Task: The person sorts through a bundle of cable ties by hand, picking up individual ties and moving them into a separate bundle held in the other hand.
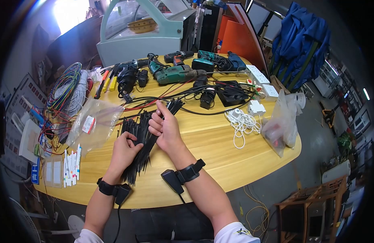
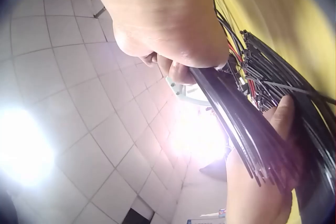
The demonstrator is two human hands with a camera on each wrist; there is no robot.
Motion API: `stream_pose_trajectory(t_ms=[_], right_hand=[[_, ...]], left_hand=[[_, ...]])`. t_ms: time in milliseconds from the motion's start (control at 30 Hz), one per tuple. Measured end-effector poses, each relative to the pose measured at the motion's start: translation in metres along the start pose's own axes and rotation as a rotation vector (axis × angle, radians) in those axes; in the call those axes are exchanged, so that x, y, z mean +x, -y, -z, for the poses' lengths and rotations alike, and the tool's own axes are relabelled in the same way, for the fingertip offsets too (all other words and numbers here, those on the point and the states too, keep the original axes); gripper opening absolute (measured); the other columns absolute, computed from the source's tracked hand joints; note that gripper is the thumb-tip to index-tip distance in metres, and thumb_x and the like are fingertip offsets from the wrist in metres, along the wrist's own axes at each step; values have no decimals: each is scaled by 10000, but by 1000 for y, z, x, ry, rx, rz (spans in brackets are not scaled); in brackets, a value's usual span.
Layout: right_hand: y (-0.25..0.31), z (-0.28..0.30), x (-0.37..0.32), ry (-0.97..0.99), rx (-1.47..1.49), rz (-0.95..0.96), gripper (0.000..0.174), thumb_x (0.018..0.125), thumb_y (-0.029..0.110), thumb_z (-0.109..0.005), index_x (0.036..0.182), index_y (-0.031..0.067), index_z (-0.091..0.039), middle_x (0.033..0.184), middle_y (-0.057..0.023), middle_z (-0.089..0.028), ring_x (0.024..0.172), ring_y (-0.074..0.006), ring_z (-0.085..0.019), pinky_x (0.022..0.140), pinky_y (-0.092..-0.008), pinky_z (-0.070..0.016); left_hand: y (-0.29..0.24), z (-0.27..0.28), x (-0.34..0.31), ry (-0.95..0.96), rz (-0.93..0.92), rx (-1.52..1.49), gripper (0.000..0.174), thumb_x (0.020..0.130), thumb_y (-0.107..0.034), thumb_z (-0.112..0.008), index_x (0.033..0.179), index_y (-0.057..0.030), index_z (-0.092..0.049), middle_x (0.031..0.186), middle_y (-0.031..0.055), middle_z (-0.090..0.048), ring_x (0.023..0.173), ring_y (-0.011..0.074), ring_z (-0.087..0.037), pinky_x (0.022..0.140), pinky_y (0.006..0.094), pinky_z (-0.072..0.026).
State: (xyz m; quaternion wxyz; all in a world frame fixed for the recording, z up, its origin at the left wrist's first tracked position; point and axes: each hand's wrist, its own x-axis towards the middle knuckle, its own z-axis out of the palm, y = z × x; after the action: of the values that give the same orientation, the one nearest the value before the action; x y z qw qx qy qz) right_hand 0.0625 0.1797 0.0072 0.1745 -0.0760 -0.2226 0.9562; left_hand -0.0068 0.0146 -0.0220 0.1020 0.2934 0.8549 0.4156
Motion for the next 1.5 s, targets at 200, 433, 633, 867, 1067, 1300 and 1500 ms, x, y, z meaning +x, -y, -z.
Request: stream_pose_trajectory(t_ms=[200, 433, 633, 867, 1067, 1300, 1500], right_hand=[[0, -3, -1, -28, -30, -8, 296, 984, 291, -564, 762, 147, -431, 515, 79, -226, 396, -48, -193, 367, -216, -156], [0, -2, -1, -15, -41, 7, 297, 981, 289, -573, 766, 147, -426, 511, 80, -240, 389, -43, -203, 359, -215, -150], [0, -2, 0, -27, -50, -15, 295, 979, 284, -574, 761, 146, -432, 508, 80, -239, 386, -45, -202, 358, -216, -148], [-2, 1, 2, -31, -48, -23, 301, 980, 283, -571, 751, 145, -433, 507, 79, -240, 386, -46, -201, 357, -217, -148], [-1, 1, 2, 1, -36, -44, 302, 977, 278, -578, 747, 147, -433, 507, 79, -244, 385, -45, -206, 355, -217, -145], [0, 0, 1, -9, -52, -23, 299, 976, 270, -579, 747, 147, -431, 508, 80, -253, 386, -43, -213, 355, -215, -148], [-1, 0, 2, -4, -90, -33, 300, 975, 273, -581, 750, 144, -429, 510, 80, -251, 389, -40, -210, 356, -215, -147]], left_hand=[[-1, 0, 0, -50, -34, -42, 140, 783, -53, -714, 830, 32, -612, 547, 19, -503, 513, 92, -463, 512, 276, -391], [-6, 1, 2, -127, 9, -86, 129, 814, -84, -678, 786, 23, -612, 542, 62, -542, 502, 155, -524, 535, 320, -430], [-3, 4, 3, -172, -6, -100, 155, 814, -123, -697, 806, 2, -606, 547, 58, -540, 514, 171, -538, 535, 325, -428], [-7, 4, -6, -33, -87, 174, 256, 757, -191, -777, 829, -8, -612, 609, 73, -561, 558, 202, -558, 555, 338, -444], [0, -1, -3, -74, -71, 100, 184, 752, -132, -749, 789, -4, -622, 589, 78, -552, 551, 208, -561, 550, 341, -442], [-6, 5, 3, -172, -17, -150, 135, 822, -94, -696, 787, 22, -636, 523, 16, -504, 501, 95, -470, 502, 284, -371], [-4, 8, 7, -307, -83, -285, 121, 846, -77, -678, 806, 25, -627, 596, 17, -529, 547, 75, -468, 518, 265, -377]])
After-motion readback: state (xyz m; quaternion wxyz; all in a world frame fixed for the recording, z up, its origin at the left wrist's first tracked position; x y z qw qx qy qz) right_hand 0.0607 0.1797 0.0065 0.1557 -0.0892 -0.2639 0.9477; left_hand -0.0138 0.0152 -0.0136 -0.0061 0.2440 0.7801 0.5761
